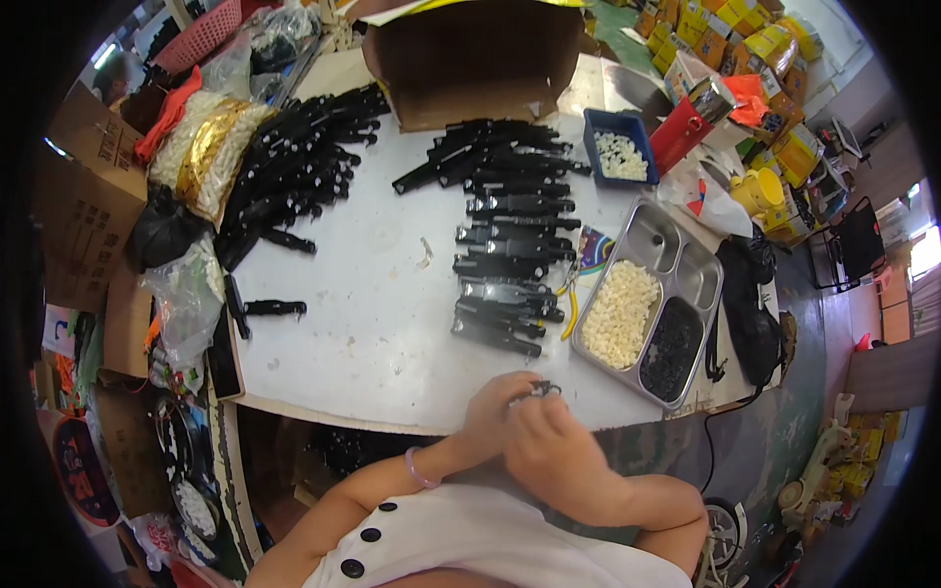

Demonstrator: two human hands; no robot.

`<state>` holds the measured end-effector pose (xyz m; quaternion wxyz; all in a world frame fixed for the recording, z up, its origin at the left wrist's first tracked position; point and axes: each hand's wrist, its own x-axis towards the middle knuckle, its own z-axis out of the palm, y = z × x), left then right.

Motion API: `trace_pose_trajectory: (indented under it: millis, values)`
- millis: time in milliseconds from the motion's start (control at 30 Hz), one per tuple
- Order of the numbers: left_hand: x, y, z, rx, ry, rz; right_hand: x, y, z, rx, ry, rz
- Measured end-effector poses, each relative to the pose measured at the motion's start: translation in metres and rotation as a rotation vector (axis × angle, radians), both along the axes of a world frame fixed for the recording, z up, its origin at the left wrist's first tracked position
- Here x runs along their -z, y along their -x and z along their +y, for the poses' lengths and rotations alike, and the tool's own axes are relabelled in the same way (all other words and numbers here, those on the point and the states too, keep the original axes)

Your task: Assembling small black plastic components by hand at a workbench.

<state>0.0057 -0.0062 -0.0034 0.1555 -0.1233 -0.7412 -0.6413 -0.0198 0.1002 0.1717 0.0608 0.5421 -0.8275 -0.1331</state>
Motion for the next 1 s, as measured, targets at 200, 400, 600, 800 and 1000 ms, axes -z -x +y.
trace_pose_trajectory:
  millis: [200, 400, 600, 800, 1000]
  values:
    - [0.014, 0.0, 0.004, -0.016, 0.102, 0.009, -0.001, 0.013, -0.009, 0.048, 0.083, -0.215]
    - [-0.015, 0.006, -0.015, 0.085, -0.158, -0.268, -0.021, -0.003, -0.005, 0.103, 1.167, -1.233]
    - [-0.105, 0.134, -0.067, -0.054, 0.5, 0.207, -0.047, -0.033, -0.005, -0.23, 1.532, -2.644]
    - [-0.119, 0.304, -0.067, -0.208, 0.984, 0.229, -0.035, -0.022, 0.011, -0.497, 1.518, -2.562]
    - [-0.099, 0.381, -0.051, -0.057, 1.233, -0.155, -0.021, -0.002, 0.017, -0.593, 1.453, -2.548]
